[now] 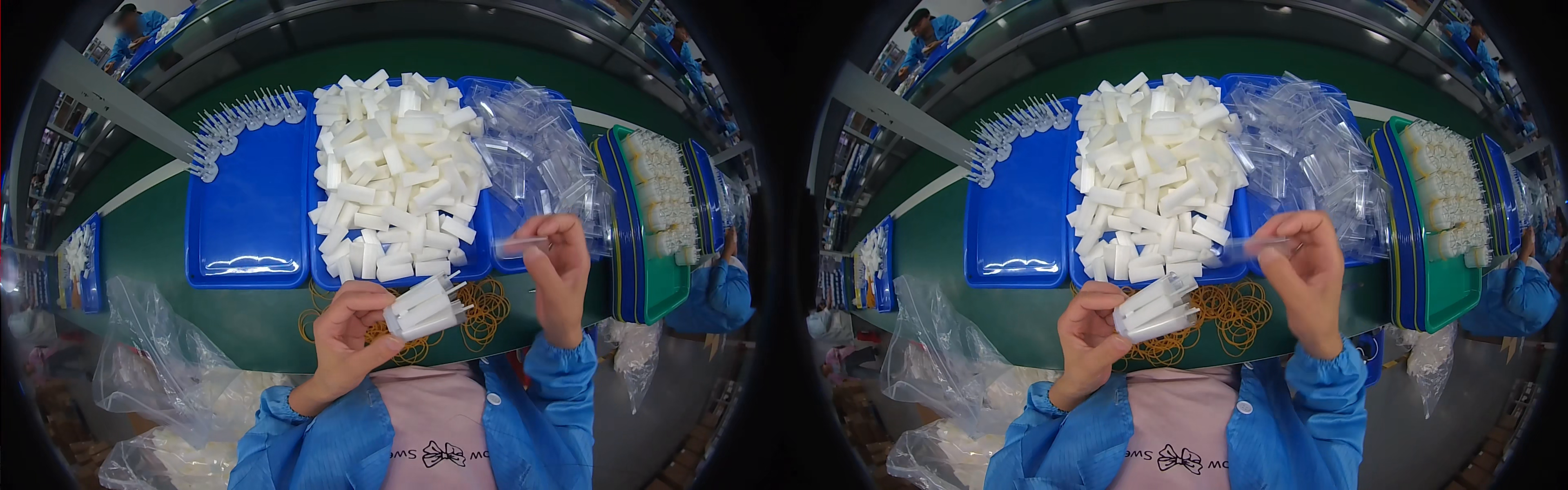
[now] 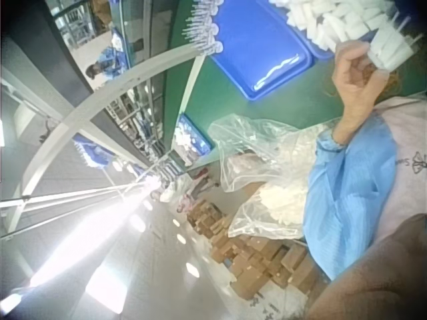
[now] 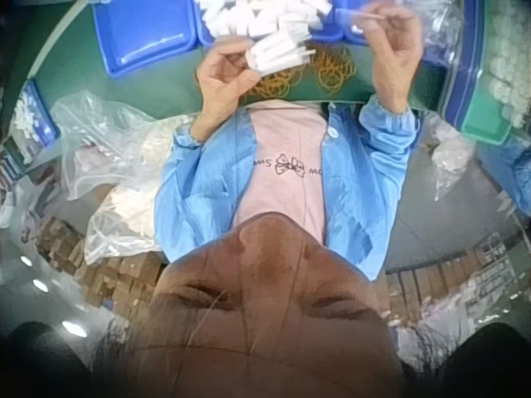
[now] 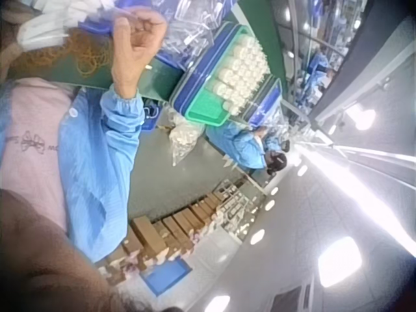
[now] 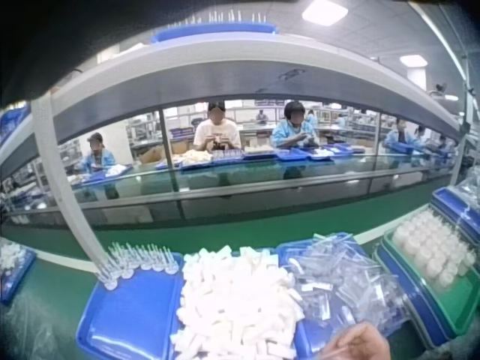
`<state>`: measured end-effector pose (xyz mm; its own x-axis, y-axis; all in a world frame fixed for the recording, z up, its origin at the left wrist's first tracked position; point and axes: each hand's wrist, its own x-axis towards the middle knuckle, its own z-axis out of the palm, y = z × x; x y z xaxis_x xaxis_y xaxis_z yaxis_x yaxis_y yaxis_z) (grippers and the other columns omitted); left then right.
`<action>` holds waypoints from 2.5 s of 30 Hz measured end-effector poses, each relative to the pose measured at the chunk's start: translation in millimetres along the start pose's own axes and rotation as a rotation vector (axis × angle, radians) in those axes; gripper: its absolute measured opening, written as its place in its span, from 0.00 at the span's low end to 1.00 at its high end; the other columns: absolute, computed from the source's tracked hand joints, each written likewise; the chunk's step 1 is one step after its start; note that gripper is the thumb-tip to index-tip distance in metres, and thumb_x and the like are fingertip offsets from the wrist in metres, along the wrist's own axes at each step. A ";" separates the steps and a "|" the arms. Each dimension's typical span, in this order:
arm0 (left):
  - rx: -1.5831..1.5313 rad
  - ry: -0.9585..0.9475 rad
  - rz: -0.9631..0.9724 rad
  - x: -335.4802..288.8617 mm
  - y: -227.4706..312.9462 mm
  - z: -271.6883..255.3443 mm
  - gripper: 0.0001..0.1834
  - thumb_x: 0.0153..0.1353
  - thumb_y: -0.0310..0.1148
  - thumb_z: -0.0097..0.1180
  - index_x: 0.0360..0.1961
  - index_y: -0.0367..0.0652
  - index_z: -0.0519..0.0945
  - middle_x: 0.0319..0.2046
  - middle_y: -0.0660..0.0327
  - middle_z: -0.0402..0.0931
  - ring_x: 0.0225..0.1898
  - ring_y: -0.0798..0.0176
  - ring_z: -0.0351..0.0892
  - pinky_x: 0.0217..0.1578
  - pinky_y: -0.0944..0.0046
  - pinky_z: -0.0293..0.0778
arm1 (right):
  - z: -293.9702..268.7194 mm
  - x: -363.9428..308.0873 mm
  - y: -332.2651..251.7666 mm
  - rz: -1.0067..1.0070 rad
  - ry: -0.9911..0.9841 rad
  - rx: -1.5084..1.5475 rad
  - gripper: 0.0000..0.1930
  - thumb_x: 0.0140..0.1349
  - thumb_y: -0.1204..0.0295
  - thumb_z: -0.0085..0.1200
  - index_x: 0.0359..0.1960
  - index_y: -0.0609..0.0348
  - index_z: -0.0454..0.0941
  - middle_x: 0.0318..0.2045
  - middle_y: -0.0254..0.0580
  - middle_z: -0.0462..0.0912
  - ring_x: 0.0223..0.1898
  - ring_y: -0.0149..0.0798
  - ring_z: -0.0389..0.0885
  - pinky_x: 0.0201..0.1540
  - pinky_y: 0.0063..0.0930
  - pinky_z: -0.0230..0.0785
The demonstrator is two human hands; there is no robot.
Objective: The person assembles component sets by attaching foam blocks onto plastic prongs, sliding clear plastic sleeves over them, securing each bundle with a rubber band, and adjusting the parts with a metal tool.
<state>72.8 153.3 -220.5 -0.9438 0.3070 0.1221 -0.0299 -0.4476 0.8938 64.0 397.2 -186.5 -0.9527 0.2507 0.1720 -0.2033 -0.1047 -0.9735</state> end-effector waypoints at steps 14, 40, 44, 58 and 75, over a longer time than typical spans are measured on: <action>0.508 -0.004 0.291 -2.2 6.0 2.4 0.23 0.37 0.23 0.71 0.39 0.36 0.79 0.41 0.54 0.73 0.41 0.60 0.74 0.41 0.66 0.70 | 18.6 -27.3 -2.9 0.046 -0.059 0.171 0.20 0.53 0.83 0.50 0.48 0.63 0.62 0.37 0.45 0.75 0.38 0.34 0.77 0.45 0.27 0.70; 0.947 -0.211 0.396 11.3 30.5 24.2 0.28 0.36 0.27 0.64 0.46 0.44 0.81 0.31 0.59 0.70 0.29 0.63 0.73 0.25 0.67 0.71 | 17.5 -36.2 -6.0 -0.005 -0.160 0.175 0.22 0.49 0.87 0.53 0.47 0.64 0.62 0.39 0.49 0.75 0.41 0.35 0.76 0.46 0.28 0.71; 0.944 -0.223 0.398 12.0 30.2 25.2 0.28 0.36 0.26 0.63 0.46 0.45 0.81 0.30 0.59 0.70 0.28 0.63 0.73 0.25 0.67 0.71 | 16.7 -36.6 -7.0 -0.009 -0.163 0.189 0.22 0.49 0.87 0.54 0.46 0.64 0.63 0.40 0.50 0.75 0.42 0.35 0.76 0.46 0.28 0.71; 0.927 -0.233 0.379 12.8 27.3 24.1 0.27 0.35 0.25 0.63 0.44 0.47 0.82 0.31 0.60 0.69 0.30 0.62 0.73 0.27 0.67 0.72 | 16.1 -32.0 -6.9 0.031 -0.205 0.210 0.17 0.50 0.86 0.56 0.41 0.64 0.67 0.39 0.48 0.76 0.42 0.36 0.77 0.44 0.27 0.71; 0.899 -0.154 0.409 8.9 20.7 19.4 0.33 0.36 0.25 0.65 0.51 0.36 0.75 0.36 0.57 0.70 0.35 0.60 0.74 0.30 0.67 0.73 | 18.9 -24.2 -3.9 -0.037 -0.258 0.018 0.16 0.47 0.81 0.60 0.38 0.59 0.71 0.33 0.40 0.80 0.38 0.34 0.75 0.50 0.33 0.63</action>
<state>70.2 163.1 -192.6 -0.7708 0.4057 0.4912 0.6083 0.2392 0.7568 83.5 373.4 -184.0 -0.9702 0.0015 0.2422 -0.2407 -0.1181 -0.9634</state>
